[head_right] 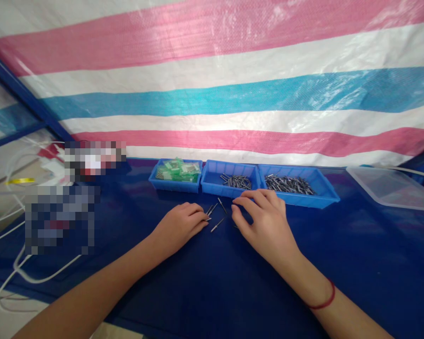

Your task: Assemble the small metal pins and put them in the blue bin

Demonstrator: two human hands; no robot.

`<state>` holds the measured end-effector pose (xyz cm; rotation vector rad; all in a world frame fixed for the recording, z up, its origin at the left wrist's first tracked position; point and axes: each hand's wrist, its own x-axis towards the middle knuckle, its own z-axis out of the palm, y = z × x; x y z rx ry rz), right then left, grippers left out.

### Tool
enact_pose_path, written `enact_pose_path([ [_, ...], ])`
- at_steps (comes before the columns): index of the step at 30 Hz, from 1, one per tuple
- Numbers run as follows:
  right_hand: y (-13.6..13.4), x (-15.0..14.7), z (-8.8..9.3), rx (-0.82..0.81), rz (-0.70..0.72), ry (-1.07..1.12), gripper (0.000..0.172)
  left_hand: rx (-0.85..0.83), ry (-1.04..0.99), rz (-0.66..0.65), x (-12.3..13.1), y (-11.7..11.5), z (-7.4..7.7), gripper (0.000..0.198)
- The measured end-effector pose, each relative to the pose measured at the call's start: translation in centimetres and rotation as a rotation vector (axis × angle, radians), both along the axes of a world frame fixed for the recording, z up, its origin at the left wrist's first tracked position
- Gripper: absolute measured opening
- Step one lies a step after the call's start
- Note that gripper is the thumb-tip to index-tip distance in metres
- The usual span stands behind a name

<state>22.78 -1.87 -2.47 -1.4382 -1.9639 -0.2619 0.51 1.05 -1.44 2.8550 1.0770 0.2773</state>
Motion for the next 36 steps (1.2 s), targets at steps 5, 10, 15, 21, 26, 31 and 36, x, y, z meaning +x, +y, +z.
enact_pose_path([
  [5,-0.3,-1.0,0.0,-0.053,0.096,0.016,0.015,0.102,-0.004,0.032,0.3,-0.3,-0.1,0.018],
  [10,-1.1,-2.3,0.2,-0.175,0.267,0.087,0.015,0.055,-0.173,0.043,0.3,-0.6,0.2,0.021],
  [15,-1.5,-3.0,0.1,-0.232,0.302,0.214,0.016,-0.157,-0.518,-0.030,0.3,-0.7,0.6,0.023],
  [21,-1.8,-3.5,0.1,-0.275,0.360,0.328,0.016,-0.345,-0.745,0.054,0.9,-1.4,0.7,0.023],
  [26,-2.3,-3.8,0.1,-0.330,0.352,0.432,0.015,-0.554,-0.868,0.192,1.2,-1.6,0.8,0.019],
  [31,-2.4,-3.8,0.2,-0.353,0.338,0.468,0.013,-0.572,-0.871,0.187,1.2,-1.5,0.8,0.019],
  [36,-2.4,-3.8,0.3,-0.384,0.351,0.511,0.013,-0.572,-0.865,0.168,1.2,-1.6,0.9,0.019],
])
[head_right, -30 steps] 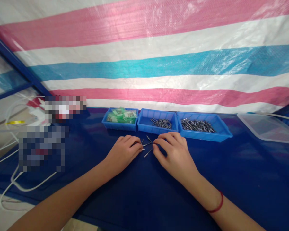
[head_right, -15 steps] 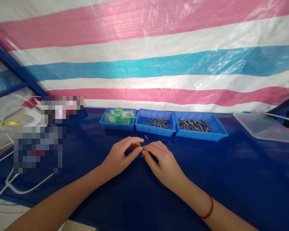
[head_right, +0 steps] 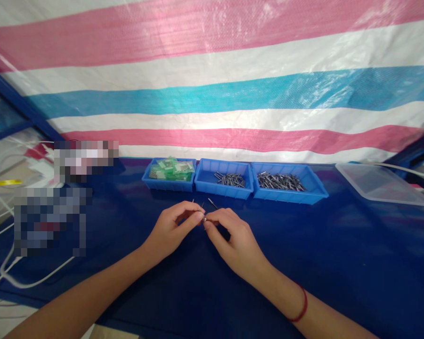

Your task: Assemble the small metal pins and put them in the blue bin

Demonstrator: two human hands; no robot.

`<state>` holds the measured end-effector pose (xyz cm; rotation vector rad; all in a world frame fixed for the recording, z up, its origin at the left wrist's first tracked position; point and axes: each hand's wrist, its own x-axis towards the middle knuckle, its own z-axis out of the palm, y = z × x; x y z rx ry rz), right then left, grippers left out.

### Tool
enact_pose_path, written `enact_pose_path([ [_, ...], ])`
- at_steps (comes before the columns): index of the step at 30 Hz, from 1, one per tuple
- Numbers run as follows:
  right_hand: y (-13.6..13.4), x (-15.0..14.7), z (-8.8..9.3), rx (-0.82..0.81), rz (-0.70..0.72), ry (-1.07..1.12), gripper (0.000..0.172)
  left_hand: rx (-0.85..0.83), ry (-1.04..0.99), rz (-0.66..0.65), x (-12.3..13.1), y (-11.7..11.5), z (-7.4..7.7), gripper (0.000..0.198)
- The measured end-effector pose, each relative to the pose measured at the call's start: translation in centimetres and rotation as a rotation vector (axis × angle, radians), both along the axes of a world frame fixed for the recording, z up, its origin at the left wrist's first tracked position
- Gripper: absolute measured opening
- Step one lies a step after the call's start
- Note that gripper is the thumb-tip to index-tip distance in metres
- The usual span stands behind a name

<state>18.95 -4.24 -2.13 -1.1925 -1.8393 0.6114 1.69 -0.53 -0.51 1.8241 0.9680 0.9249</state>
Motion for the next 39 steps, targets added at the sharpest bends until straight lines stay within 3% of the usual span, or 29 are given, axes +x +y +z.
enact_pose_path([
  [5,0.0,0.0,0.1,-0.029,-0.040,0.070,0.011,0.029,-0.012,0.008,0.0,0.0,0.2,0.017],
  [12,0.1,0.5,0.6,0.058,-0.138,0.138,0.003,0.117,-0.061,0.026,0.1,0.2,0.1,0.011],
  [21,-0.4,1.0,1.2,0.112,-0.147,0.096,0.011,0.288,0.180,-0.127,-0.3,0.4,0.6,0.018],
  [24,0.5,2.8,1.7,0.180,-0.301,0.036,0.014,0.380,0.320,-0.100,-0.7,0.7,0.3,0.027],
  [28,2.6,7.1,2.1,0.267,-0.718,-0.104,0.025,0.491,0.591,-0.028,-1.3,1.3,0.2,0.030],
  [30,3.6,9.0,2.1,0.256,-0.796,-0.152,0.030,0.514,0.717,-0.013,-1.5,1.5,0.4,0.028],
  [33,4.2,10.2,2.0,0.222,-0.773,-0.293,0.029,0.493,0.844,0.003,-2.0,1.6,0.9,0.031],
  [35,3.9,9.7,2.2,0.237,-0.684,-0.392,0.024,0.450,0.921,-0.006,-2.5,1.7,1.3,0.036],
  [37,3.2,8.7,2.6,0.233,-0.523,-0.428,0.019,0.401,0.983,-0.034,-3.1,1.8,1.7,0.041],
  [39,2.4,7.7,3.0,0.128,-0.299,-0.451,0.016,0.356,1.013,-0.063,-3.5,2.0,1.9,0.044],
])
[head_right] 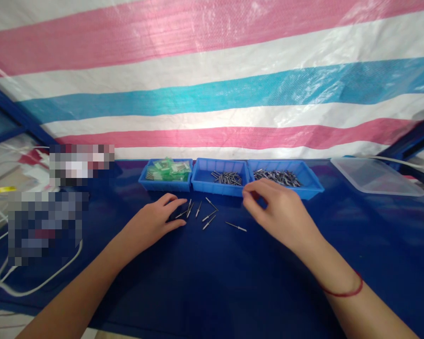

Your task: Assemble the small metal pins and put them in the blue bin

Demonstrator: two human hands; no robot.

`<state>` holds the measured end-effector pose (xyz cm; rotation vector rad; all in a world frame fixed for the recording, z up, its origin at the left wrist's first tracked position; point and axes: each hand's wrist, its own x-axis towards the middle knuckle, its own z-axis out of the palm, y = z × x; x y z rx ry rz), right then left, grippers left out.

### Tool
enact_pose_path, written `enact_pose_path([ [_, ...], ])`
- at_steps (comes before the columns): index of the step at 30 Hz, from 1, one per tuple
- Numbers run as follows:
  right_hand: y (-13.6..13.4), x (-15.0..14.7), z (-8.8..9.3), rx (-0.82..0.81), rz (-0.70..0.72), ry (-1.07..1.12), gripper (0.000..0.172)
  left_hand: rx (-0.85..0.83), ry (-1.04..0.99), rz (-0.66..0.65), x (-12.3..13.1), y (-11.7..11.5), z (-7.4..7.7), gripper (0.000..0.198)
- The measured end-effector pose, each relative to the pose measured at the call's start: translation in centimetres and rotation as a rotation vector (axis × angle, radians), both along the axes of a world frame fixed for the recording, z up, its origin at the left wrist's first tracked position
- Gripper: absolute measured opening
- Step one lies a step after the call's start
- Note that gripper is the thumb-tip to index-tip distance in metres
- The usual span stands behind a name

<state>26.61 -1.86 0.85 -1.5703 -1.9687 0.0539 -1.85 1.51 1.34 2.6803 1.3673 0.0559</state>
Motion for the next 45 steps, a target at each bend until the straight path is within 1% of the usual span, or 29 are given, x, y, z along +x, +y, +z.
enact_pose_path([
  [2,-0.7,-0.7,0.0,-0.197,0.149,-0.062,0.015,-0.037,0.004,-0.001,-0.3,0.2,-0.1,0.042],
  [4,-1.1,-0.8,-0.5,-0.345,0.221,-0.136,0.015,-0.059,-0.005,-0.008,-0.3,0.4,-0.3,0.034],
  [7,-1.0,-0.7,-1.6,-0.451,0.247,-0.187,0.018,-0.065,-0.026,-0.018,0.0,0.6,-0.8,0.025],
  [10,-0.7,-0.9,-2.4,-0.492,0.252,-0.212,0.012,-0.062,-0.053,-0.019,0.4,0.8,-1.1,0.024],
  [15,-0.4,-2.3,-2.7,-0.436,0.241,-0.219,0.015,-0.049,-0.095,-0.047,1.0,0.5,-1.7,0.024],
  [19,-0.4,-3.1,-2.9,-0.330,0.222,-0.180,0.018,-0.024,-0.124,-0.074,1.4,0.2,-1.9,0.024],
  [22,-0.6,-3.8,-2.8,-0.241,0.195,-0.109,0.022,-0.001,-0.189,-0.075,1.3,0.1,-1.7,0.024],
  [24,-1.0,-4.4,-2.6,-0.190,0.176,-0.015,0.023,-0.009,-0.289,-0.090,1.2,0.0,-1.3,0.023],
  [26,-1.4,-5.1,-2.4,-0.167,0.164,0.131,0.024,-0.049,-0.433,-0.122,1.3,-0.3,-0.9,0.022],
  [29,-1.8,-6.1,-2.1,-0.207,0.164,0.385,0.023,-0.131,-0.619,-0.160,1.8,-0.9,-0.5,0.020],
  [31,-2.0,-6.4,-2.0,-0.233,0.174,0.521,0.022,-0.175,-0.685,-0.151,2.3,-1.4,-0.5,0.017],
  [33,-2.0,-6.6,-2.0,-0.244,0.169,0.601,0.021,-0.214,-0.732,-0.118,2.8,-1.8,-0.6,0.016],
  [37,-2.2,-6.7,-2.0,-0.222,0.156,0.648,0.018,-0.296,-0.774,-0.064,3.3,-2.2,-1.2,0.018],
  [42,-2.6,-6.8,-1.9,-0.156,0.183,0.634,0.016,-0.328,-0.722,-0.117,3.3,-2.2,-1.5,0.025],
  [45,-2.7,-6.9,-2.1,-0.165,0.197,0.645,0.014,-0.336,-0.739,-0.119,3.4,-2.3,-1.6,0.025],
])
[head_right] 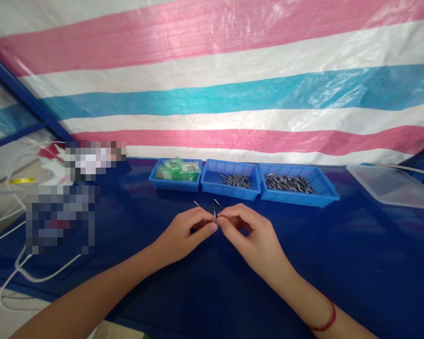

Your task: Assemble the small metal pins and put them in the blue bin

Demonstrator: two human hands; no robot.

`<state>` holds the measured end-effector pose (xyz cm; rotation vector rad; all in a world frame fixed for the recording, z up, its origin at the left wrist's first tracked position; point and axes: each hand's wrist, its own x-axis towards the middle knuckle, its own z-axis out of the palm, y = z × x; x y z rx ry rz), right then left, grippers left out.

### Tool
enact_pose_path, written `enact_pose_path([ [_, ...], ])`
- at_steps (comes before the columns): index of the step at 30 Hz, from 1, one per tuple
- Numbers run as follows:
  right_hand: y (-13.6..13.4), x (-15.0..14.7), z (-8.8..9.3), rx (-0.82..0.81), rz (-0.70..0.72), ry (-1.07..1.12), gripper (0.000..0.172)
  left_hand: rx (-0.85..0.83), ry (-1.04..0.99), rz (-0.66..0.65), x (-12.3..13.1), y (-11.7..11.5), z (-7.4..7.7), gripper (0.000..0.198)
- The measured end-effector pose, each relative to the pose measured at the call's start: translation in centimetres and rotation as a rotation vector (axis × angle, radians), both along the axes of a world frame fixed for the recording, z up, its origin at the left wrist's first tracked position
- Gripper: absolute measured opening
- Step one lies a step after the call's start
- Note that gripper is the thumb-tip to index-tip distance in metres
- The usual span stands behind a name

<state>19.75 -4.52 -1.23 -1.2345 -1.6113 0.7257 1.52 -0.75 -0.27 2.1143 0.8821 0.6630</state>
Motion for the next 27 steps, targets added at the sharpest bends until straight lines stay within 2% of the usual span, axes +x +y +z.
enact_pose_path([
  [11,-0.2,-0.1,0.2,0.019,0.055,-0.006,0.011,-0.014,-0.067,-0.010,-0.2,0.0,-0.3,0.021],
  [18,0.1,0.2,0.1,-0.011,0.039,-0.011,0.013,0.036,-0.147,0.094,-0.4,0.1,-0.1,0.017],
  [23,0.3,0.1,0.2,-0.059,0.093,-0.060,0.020,0.030,-0.166,0.120,-0.5,0.0,-0.1,0.022],
  [25,0.6,0.6,0.4,-0.038,0.059,-0.084,0.022,0.049,-0.134,0.114,-0.6,0.0,-0.1,0.025],
  [27,1.2,1.9,0.8,0.015,-0.061,-0.109,0.022,0.126,-0.064,0.090,-0.6,0.0,0.0,0.026],
])
